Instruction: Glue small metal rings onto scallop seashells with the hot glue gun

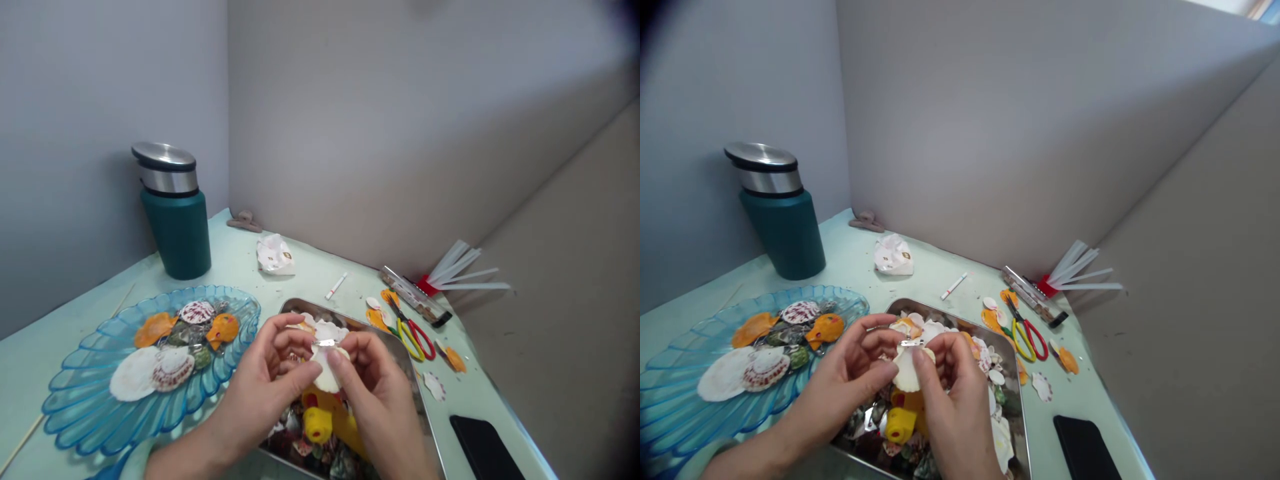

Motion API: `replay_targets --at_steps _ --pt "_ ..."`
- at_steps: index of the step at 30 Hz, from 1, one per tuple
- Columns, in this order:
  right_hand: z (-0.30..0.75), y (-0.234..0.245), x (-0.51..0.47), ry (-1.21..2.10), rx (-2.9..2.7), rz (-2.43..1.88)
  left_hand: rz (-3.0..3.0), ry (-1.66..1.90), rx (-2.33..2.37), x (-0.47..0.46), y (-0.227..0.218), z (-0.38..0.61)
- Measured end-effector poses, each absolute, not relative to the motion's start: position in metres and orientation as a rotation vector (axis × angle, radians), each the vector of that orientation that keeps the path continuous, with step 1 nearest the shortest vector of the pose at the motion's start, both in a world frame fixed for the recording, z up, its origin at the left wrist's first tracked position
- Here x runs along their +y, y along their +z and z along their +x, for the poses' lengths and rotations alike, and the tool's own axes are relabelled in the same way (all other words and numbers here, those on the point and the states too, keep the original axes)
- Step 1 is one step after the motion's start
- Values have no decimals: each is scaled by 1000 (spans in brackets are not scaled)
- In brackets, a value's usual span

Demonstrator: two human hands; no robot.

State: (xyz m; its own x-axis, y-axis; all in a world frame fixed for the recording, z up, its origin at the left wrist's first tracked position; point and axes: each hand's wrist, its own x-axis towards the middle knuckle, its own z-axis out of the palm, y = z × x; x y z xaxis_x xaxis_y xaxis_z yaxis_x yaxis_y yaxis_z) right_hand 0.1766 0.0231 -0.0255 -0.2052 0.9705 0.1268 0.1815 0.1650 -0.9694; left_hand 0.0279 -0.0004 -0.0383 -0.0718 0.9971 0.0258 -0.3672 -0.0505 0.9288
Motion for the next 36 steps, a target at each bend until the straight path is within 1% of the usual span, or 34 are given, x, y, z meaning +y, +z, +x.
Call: replay_targets --at_steps 4,7,9,12,25,36 --pt "174 -30 21 968 -1735 -1166 873 1421 1016 2 -38 30" --pt "177 -31 21 592 -1930 -1132 887 1411 1135 3 -38 31" --pt "180 -29 22 309 -2002 -1024 973 1407 1211 2 -39 31" --pt "182 -25 23 94 -2078 -871 1093 1406 1280 0 -43 30" --pt "177 -18 23 -63 -2185 -790 1240 1325 1349 -2 -46 28" --pt "175 -25 21 -79 -2175 -807 1305 1296 1362 -5 -43 28"
